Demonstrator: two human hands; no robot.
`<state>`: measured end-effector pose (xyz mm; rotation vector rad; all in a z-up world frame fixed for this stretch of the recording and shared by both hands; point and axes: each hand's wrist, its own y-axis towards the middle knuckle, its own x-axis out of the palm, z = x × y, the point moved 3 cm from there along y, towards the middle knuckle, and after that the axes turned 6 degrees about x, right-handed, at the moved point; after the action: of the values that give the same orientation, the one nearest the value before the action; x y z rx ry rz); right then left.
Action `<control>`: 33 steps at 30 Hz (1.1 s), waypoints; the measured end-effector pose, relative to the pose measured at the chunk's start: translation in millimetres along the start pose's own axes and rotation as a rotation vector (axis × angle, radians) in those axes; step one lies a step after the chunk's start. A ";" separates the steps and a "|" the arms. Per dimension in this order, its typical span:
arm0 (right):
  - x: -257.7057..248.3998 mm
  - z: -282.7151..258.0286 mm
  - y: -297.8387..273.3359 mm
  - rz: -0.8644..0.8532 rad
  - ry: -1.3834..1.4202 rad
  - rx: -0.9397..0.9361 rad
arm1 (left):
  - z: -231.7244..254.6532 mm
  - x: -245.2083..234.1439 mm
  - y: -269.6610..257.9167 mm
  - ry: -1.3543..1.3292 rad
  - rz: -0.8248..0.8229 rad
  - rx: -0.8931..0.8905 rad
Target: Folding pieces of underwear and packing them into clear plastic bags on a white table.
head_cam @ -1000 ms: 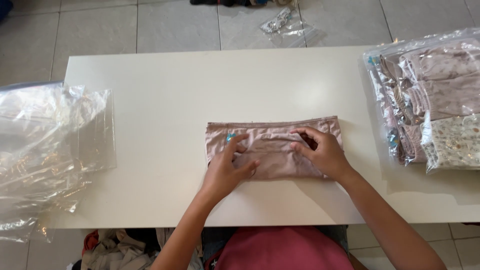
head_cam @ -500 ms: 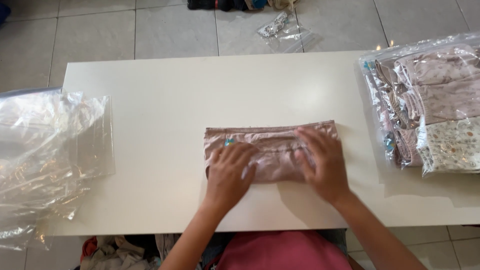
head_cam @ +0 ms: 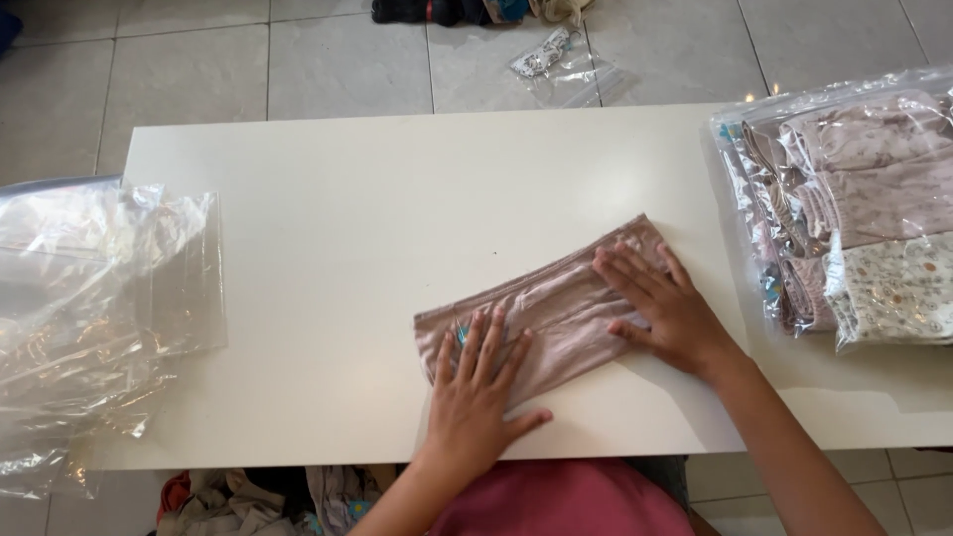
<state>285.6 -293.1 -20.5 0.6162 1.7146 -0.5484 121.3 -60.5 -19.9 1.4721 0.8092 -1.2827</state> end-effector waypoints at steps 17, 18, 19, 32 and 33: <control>32.1 -24.1 -24.0 0.200 -0.089 0.347 | -45.7 18.5 37.2 -0.265 -0.112 0.147; 33.5 -24.6 -24.3 0.199 -0.088 0.345 | -45.9 17.5 36.9 -0.264 -0.113 0.145; 34.2 -23.9 -24.1 0.194 -0.081 0.351 | -45.7 16.6 36.9 -0.274 -0.114 0.141; -3.8 -0.5 57.1 -0.042 -0.077 -0.003 | 4.8 4.4 4.0 -0.217 -0.036 -0.153; -7.8 0.2 64.0 -0.047 -0.076 -0.008 | 8.0 -5.1 1.9 -0.219 -0.037 -0.160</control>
<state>329.4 -246.1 -15.4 0.5443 1.6617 -0.5909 119.4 -68.0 -14.2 1.1729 0.7772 -1.3478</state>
